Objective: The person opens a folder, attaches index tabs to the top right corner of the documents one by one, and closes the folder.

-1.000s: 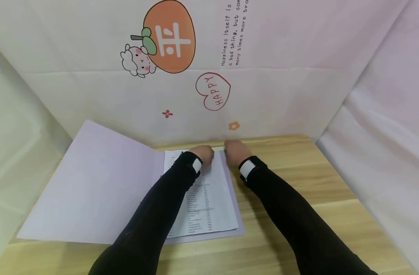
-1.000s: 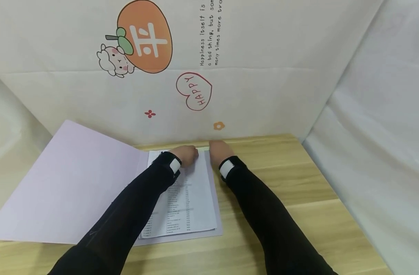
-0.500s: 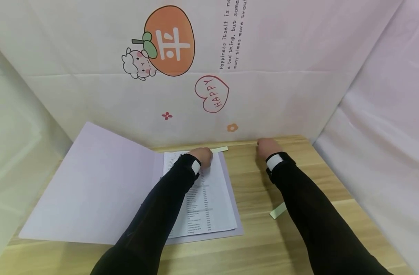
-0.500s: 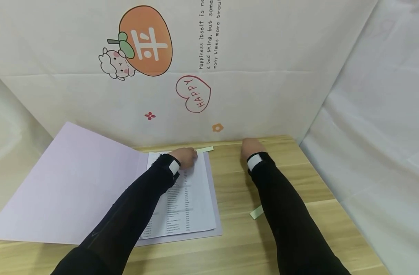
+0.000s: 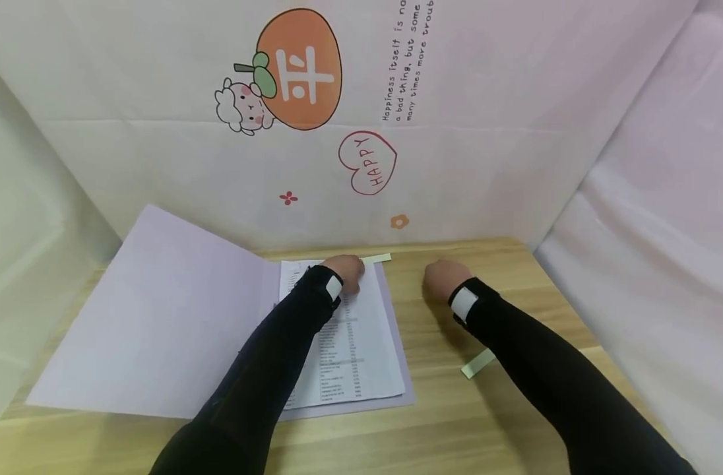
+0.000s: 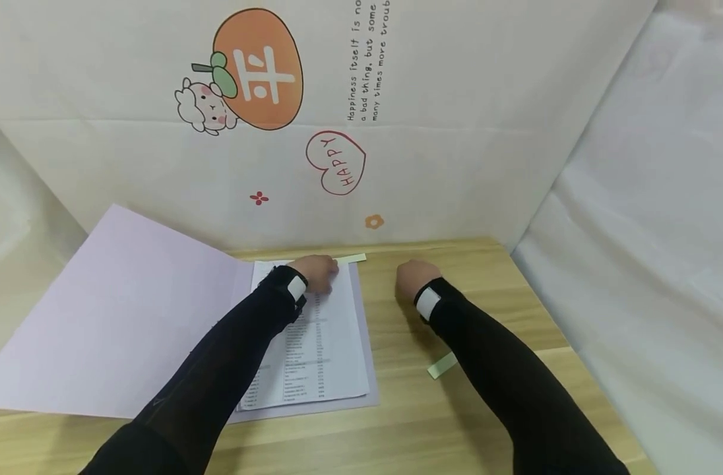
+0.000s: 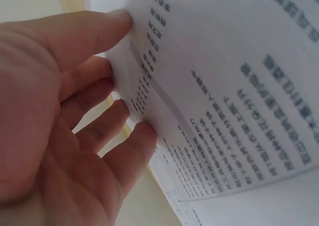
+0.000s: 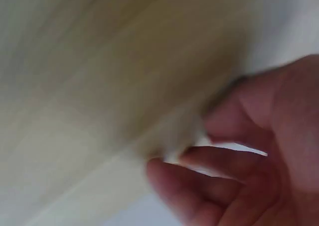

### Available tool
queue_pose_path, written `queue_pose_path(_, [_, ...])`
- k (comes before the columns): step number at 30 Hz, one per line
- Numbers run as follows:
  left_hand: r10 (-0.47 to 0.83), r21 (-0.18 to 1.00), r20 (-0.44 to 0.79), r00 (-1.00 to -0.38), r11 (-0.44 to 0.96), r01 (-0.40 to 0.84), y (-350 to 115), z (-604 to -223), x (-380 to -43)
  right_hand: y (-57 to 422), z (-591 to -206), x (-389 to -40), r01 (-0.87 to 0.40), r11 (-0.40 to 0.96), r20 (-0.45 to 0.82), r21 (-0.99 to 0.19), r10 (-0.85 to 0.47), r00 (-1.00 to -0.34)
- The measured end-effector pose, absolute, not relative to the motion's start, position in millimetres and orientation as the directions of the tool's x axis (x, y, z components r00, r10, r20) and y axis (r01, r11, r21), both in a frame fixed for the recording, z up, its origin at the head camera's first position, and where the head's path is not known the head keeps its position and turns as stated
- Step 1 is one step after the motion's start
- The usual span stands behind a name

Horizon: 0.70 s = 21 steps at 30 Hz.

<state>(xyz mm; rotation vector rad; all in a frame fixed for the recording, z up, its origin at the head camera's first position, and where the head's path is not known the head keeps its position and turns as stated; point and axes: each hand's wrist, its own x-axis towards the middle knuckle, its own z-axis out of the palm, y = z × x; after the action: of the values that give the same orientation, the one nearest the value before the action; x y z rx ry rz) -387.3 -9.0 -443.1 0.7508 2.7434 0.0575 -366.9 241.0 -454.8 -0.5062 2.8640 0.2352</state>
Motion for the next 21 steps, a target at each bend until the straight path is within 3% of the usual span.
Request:
queue_pose_path(4, [0.527, 0.117, -0.268, -0.806, 0.848, 0.516, -9.2, -440.3, -383.9, 210.6, -442.3, -335.4, -0.474, 0.880, -0.200, 0.039, -0.457, -0.866])
queue_pose_path(7, [0.534, 0.106, -0.261, -0.804, 0.844, 0.526, -10.3, -439.7, -383.0, 180.5, -443.4, -308.3, -0.592, 0.806, -0.167, -0.019, -0.586, -0.793])
queue_pose_path(10, [0.533, 0.111, -0.267, -0.803, 0.845, 0.523, -11.4, -440.9, -380.5, 154.7, -450.1, -285.6, -0.645, 0.762, -0.201, -0.056, -0.642, -0.740])
queue_pose_path(15, [0.532, 0.057, -0.279, -0.799, 0.840, 0.540, -8.2, -442.3, -376.1, 134.2, -455.3, -271.8, -0.610, 0.791, -0.223, -0.049, -0.604, -0.765])
queue_pose_path(21, [0.473, 0.000, -0.268, -0.839, 0.871, 0.491, -6.1, -436.8, -353.5, 130.3, -449.6, -271.9, -0.606, 0.795, -0.240, 0.002, -0.588, -0.772])
